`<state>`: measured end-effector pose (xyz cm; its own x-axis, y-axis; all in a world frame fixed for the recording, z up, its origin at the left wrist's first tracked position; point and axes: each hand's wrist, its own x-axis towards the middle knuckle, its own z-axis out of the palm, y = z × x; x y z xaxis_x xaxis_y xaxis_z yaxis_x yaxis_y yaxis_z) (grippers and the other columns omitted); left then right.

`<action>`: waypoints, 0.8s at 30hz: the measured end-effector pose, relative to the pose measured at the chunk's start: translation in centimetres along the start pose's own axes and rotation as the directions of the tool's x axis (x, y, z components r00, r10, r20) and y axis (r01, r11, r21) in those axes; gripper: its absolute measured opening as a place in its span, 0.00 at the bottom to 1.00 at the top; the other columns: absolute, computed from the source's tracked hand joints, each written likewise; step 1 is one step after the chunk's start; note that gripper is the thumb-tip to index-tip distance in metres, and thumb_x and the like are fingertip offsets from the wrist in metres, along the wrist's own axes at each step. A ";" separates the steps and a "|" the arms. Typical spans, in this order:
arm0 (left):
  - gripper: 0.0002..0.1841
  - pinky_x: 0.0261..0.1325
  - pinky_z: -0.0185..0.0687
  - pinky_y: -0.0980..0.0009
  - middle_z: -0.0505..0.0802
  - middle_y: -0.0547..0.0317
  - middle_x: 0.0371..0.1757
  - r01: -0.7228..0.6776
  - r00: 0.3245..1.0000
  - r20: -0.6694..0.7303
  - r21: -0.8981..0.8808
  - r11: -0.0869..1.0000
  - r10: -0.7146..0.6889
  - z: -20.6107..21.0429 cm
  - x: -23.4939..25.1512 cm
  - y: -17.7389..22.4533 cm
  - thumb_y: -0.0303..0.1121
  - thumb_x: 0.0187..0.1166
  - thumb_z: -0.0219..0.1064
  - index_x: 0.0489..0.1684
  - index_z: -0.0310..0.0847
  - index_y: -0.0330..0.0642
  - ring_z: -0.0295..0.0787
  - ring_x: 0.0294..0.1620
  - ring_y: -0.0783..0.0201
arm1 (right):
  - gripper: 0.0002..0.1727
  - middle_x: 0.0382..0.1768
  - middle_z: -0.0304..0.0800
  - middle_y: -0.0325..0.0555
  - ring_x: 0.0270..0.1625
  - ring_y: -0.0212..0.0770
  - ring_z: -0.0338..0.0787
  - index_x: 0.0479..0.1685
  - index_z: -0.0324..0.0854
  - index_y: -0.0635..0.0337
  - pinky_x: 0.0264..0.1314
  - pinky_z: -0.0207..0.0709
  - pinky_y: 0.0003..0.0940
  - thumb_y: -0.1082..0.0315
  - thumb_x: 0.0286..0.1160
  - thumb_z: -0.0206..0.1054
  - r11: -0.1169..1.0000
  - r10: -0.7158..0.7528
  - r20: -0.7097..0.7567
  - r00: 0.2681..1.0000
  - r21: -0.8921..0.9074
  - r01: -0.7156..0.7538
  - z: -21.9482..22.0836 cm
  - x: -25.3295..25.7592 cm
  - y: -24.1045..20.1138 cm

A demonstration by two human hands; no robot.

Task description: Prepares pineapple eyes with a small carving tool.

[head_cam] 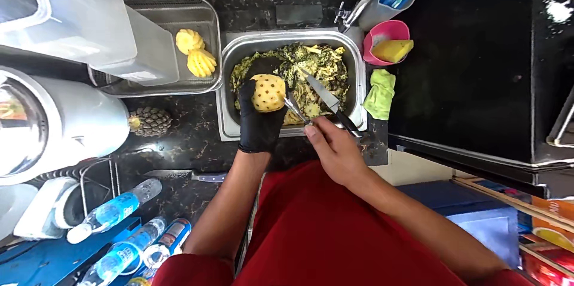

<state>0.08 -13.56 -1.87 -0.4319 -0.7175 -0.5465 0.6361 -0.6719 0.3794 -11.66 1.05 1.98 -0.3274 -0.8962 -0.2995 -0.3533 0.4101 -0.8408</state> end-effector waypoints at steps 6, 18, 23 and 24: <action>0.23 0.55 0.87 0.55 0.85 0.49 0.57 0.029 0.998 0.056 -0.043 0.999 -0.027 0.7 -0.7 -0.6 0.53 0.82 0.58 0.67 0.70 0.49 0.87 0.56 0.54 | 0.20 0.18 0.70 0.30 0.19 0.28 0.72 0.47 0.82 0.49 0.22 0.68 0.29 0.47 0.92 0.50 1.000 -0.006 -0.002 1.000 0.017 0.006 0.6 0.2 0.1; 0.21 0.60 0.89 0.60 0.91 0.54 0.52 -0.041 0.952 0.302 -0.040 0.998 0.051 -1.0 -1.2 -0.9 0.45 0.74 0.73 0.60 0.76 0.49 0.91 0.54 0.61 | 0.20 0.17 0.68 0.31 0.18 0.28 0.70 0.49 0.84 0.51 0.21 0.66 0.27 0.50 0.93 0.49 0.983 -0.011 0.061 0.998 0.184 0.000 0.7 -0.2 -0.7; 0.25 0.60 0.90 0.63 0.92 0.56 0.54 -0.123 0.924 0.367 0.013 0.992 0.110 -1.9 -1.1 -0.5 0.44 0.70 0.78 0.64 0.75 0.52 0.92 0.55 0.63 | 0.20 0.18 0.69 0.31 0.18 0.29 0.69 0.48 0.84 0.52 0.20 0.64 0.26 0.52 0.93 0.48 0.959 0.037 0.122 0.992 0.274 -0.069 0.8 -0.6 -1.1; 0.26 0.60 0.90 0.62 0.92 0.56 0.55 -0.139 0.916 0.382 0.021 0.990 0.120 -2.3 -0.9 -0.4 0.44 0.71 0.78 0.65 0.74 0.52 0.92 0.56 0.62 | 0.21 0.18 0.69 0.32 0.18 0.29 0.69 0.49 0.85 0.52 0.21 0.64 0.27 0.52 0.93 0.48 0.955 0.051 0.133 0.990 0.284 -0.087 0.8 -0.7 -1.3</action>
<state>1.66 -12.19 -3.21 -0.5637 -0.8084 -0.1698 0.6762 -0.5696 0.4671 -10.27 0.97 2.90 -0.2257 -0.8887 -0.3991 -0.0598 0.4215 -0.9049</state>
